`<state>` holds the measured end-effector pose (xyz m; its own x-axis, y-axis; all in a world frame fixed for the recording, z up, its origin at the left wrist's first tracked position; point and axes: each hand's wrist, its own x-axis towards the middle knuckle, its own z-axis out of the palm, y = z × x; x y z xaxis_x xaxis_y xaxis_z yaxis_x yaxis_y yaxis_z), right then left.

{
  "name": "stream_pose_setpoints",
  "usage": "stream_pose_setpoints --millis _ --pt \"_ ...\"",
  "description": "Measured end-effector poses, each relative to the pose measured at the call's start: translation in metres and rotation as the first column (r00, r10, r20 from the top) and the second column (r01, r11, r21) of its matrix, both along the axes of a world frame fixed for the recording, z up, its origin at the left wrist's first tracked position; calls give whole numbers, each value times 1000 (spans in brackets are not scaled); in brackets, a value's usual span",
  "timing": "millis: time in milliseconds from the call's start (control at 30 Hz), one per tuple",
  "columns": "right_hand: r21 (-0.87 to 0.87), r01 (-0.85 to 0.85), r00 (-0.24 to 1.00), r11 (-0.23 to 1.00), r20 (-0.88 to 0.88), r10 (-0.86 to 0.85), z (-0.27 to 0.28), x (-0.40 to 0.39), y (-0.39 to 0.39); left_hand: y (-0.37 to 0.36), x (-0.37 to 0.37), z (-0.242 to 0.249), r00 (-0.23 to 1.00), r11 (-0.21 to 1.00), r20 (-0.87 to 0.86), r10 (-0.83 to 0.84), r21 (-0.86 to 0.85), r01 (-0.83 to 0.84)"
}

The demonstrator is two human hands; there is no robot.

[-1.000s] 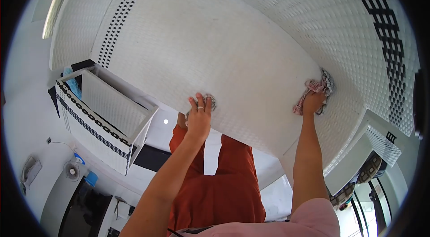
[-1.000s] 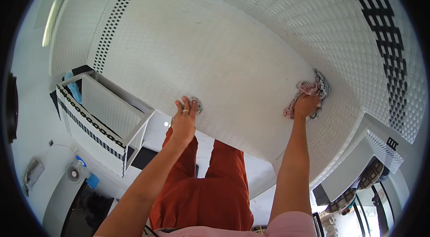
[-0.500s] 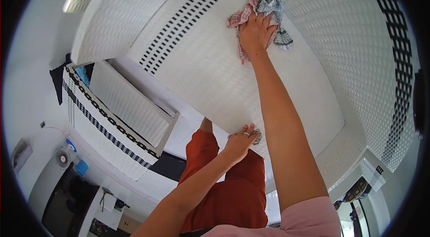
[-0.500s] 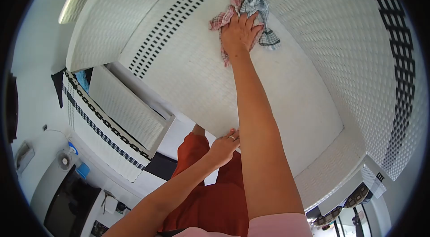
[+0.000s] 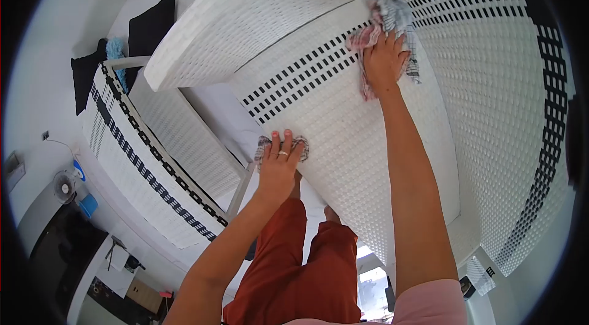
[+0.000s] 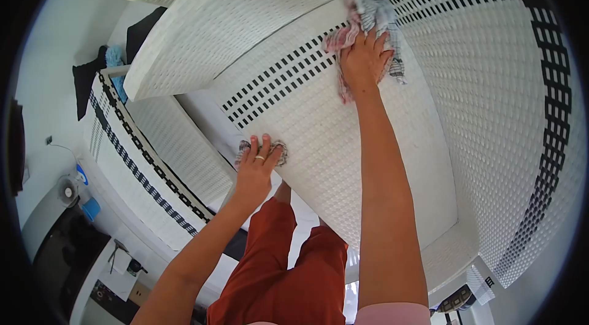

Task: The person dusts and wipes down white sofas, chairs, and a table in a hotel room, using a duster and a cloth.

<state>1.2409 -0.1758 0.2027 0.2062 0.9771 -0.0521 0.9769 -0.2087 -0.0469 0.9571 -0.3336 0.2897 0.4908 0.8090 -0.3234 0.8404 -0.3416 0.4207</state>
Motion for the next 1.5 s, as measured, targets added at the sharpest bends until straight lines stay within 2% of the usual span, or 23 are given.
stream_pose_setpoints --millis 67,133,200,267,300,400,467,500,533,600,767,900,1033,1100,1133,1200,1233,1267,1333,1400,1433,1467,1500 --pt "31 272 962 962 1 -272 2 -24 18 -11 4 -2 999 999 33 4 51 -6" --pt "-39 43 996 998 -77 -46 25 -81 7 -8 5 -4 999 995 50 16 98 -21" --pt "-248 -277 961 928 -72 268 52 -142 -14 -7 2 -3 999 996 17 -28 85 27" --pt "-70 -608 735 791 -425 528 59 -174 -38 -8 -1 -1 999 996 3 -52 75 52" --pt "-73 -605 739 793 -421 526 49 -173 -39 -8 -2 -2 999 998 9 -41 42 41" --pt "158 -769 554 620 -320 769 14 -147 -40 -6 4 -3 997 999 63 -47 -23 48" --pt "-74 -537 818 841 -292 496 37 -99 -11 -4 4 1 998 999 23 -52 -6 52" --pt "-118 -373 923 920 -147 355 33 -76 0 -3 4 1 999 999 -3 -50 -3 50" --pt "-136 -195 980 971 5 197 27 -52 11 -2 4 0 998 998 4 -55 -6 55" --pt "-5 -82 994 997 71 82 -7 -1 31 -2 5 -2 998 997 -7 -70 23 70" --pt "124 161 987 979 -40 -158 -8 17 53 -4 4 -2 998 997 -8 -63 34 64" --pt "-118 -174 982 978 -99 163 10 -25 -52 -2 7 1 997 997 -29 -70 18 71" --pt "-154 -271 953 950 -181 243 19 26 -48 0 6 -1 990 991 -67 -126 45 130" --pt "178 41 992 983 -125 -18 -10 52 -16 -2 5 -4 987 989 -75 -139 46 143" --pt "174 56 991 983 -126 -34 -16 52 -3 -1 6 -5 987 988 -81 -137 57 142" --pt "203 263 964 943 -19 -265 -15 23 16 0 5 -2 984 985 -82 -158 54 163" --pt "116 227 974 967 -34 -225 -9 8 5 5 5 1 986 990 -93 -138 -7 138" --pt "29 191 980 981 -55 -189 -2 -6 -17 13 5 5 987 991 -105 -122 -66 115" --pt "-60 212 955 976 -201 -219 14 -22 -85 38 -2 21 993 978 106 50 -205 -27" --pt "-252 391 895 885 -122 -430 23 -21 -171 60 -10 19 958 985 234 167 -84 -151" --pt "-116 504 860 856 -28 -510 13 -14 -220 73 -10 17 962 985 223 159 34 -171" --pt "-147 632 771 761 20 -636 6 -2 -275 82 -8 14 965 971 213 152 150 -186" --pt "-173 746 661 643 75 -747 8 5 -313 86 -7 10 968 976 214 131 144 -163"
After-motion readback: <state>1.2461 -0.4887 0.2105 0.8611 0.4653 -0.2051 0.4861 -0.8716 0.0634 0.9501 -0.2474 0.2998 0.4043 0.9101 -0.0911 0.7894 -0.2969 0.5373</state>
